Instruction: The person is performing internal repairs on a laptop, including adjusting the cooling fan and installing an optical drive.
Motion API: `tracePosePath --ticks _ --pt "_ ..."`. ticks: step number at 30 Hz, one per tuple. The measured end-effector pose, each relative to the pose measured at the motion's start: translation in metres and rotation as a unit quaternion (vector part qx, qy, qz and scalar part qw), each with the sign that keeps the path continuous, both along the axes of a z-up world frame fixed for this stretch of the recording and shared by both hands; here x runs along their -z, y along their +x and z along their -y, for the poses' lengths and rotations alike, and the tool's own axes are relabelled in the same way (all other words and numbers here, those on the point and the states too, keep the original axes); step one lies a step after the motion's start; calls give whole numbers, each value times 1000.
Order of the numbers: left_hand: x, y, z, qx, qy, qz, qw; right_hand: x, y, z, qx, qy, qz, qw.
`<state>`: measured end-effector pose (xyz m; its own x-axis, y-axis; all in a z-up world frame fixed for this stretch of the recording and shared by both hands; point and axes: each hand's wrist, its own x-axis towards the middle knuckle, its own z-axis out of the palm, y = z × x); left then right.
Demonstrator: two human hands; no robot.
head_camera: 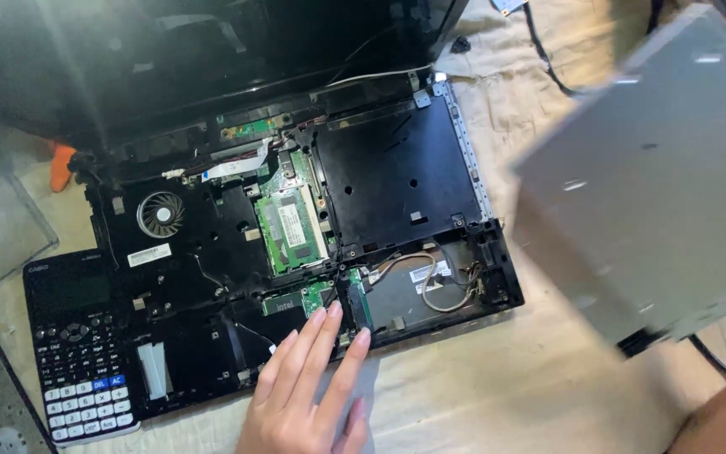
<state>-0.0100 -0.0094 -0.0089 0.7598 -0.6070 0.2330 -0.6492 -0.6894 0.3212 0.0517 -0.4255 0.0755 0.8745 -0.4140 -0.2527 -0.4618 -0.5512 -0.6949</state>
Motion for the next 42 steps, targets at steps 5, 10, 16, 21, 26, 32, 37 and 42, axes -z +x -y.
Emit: tracePosePath --ticks 5,10,16,21,26,32,37,42 --pt "2 4 1 1 -35 69 997 -7 9 -115 23 217 49 975" --pt "-2 4 1 7 -37 48 998 10 21 -150 -31 294 -52 954" --pt "-3 2 1 1 -53 3 999 9 25 -162 34 289 -119 949" --pt "-3 2 1 5 -44 -6 999 16 24 -158 50 274 -119 953" --pt "5 4 0 -3 -62 52 997 24 12 -148 -42 343 -18 938" --pt "-5 4 3 -12 -92 12 996 23 4 -146 -55 310 30 949" --pt "-3 4 2 -10 -80 29 996 5 -3 -142 -78 193 58 976" --pt "-10 4 3 -19 -65 18 998 -31 -27 -171 -17 14 128 992"
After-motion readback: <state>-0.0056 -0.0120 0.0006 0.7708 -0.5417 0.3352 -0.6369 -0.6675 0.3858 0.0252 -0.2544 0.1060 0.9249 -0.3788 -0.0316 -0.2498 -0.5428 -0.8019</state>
